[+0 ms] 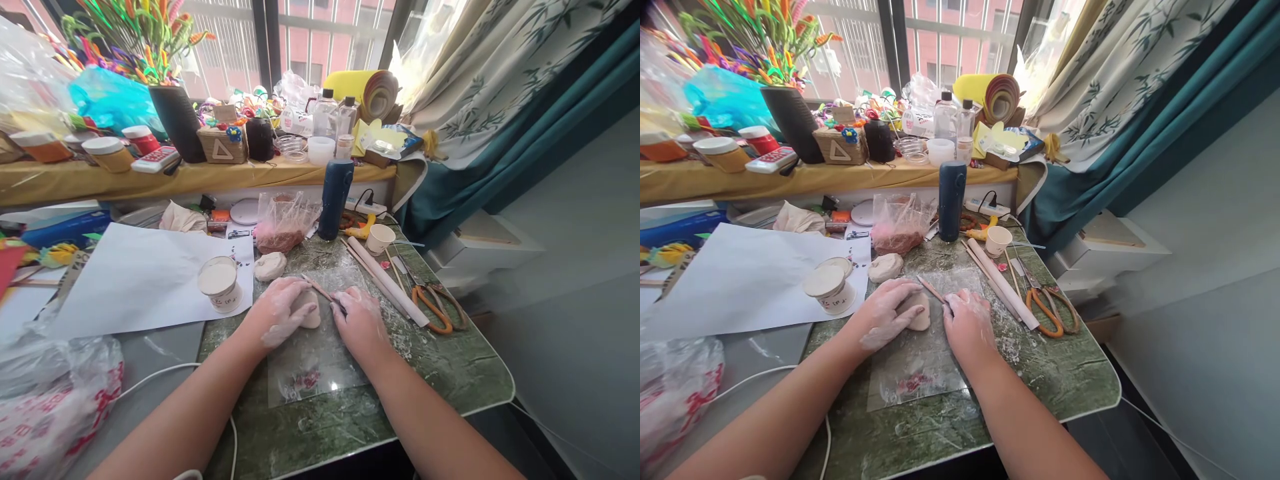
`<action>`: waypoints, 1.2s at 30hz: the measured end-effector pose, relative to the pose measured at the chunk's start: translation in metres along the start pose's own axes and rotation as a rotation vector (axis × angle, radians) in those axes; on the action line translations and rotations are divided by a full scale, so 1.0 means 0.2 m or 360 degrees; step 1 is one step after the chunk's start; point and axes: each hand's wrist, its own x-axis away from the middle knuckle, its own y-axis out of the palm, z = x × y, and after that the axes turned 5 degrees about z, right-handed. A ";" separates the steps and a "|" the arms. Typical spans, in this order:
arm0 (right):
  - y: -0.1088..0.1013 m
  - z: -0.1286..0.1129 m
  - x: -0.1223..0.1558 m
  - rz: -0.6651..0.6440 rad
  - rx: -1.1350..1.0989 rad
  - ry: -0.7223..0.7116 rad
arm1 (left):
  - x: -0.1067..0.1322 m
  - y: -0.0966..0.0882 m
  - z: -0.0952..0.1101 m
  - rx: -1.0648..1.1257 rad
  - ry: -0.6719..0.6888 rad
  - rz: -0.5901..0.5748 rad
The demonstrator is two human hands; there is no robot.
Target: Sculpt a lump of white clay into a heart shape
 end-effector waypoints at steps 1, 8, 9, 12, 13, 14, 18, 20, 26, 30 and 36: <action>0.00 0.00 0.00 -0.0003 0.0007 -0.0001 | 0.00 -0.01 -0.01 -0.0026 0.0034 -0.0019; 0.00 0.00 0.00 0.0041 -0.0036 0.0026 | 0.01 0.04 -0.07 -0.0228 0.0138 -0.0379; 0.00 0.01 0.00 0.0049 -0.0053 0.0030 | 0.01 0.05 -0.07 -0.0246 0.0128 -0.0389; 0.00 0.01 0.01 0.0062 -0.0095 0.0050 | 0.01 0.07 -0.06 -0.0253 0.0076 -0.0348; 0.01 0.01 0.01 0.0070 -0.0113 0.0058 | 0.01 0.07 -0.06 -0.0249 0.0054 -0.0332; 0.01 0.01 0.01 0.0079 -0.0137 0.0064 | 0.01 0.07 -0.05 -0.0246 0.0030 -0.0323; 0.00 0.02 0.01 0.0162 -0.0352 0.0109 | 0.01 0.05 -0.04 -0.0235 0.0005 -0.0297; -0.01 0.03 0.02 0.0210 -0.0564 0.0156 | 0.00 0.05 -0.03 -0.0219 0.0034 -0.0214; -0.03 0.03 0.02 0.0362 -0.1070 0.0230 | 0.00 0.04 -0.01 -0.0245 0.0037 -0.0149; -0.03 0.02 0.02 0.0368 -0.1145 0.0236 | 0.00 0.02 -0.02 -0.0209 -0.0035 -0.0157; -0.02 0.01 0.04 0.0290 -0.1125 0.0096 | -0.02 -0.06 -0.10 0.0025 -0.0045 0.0209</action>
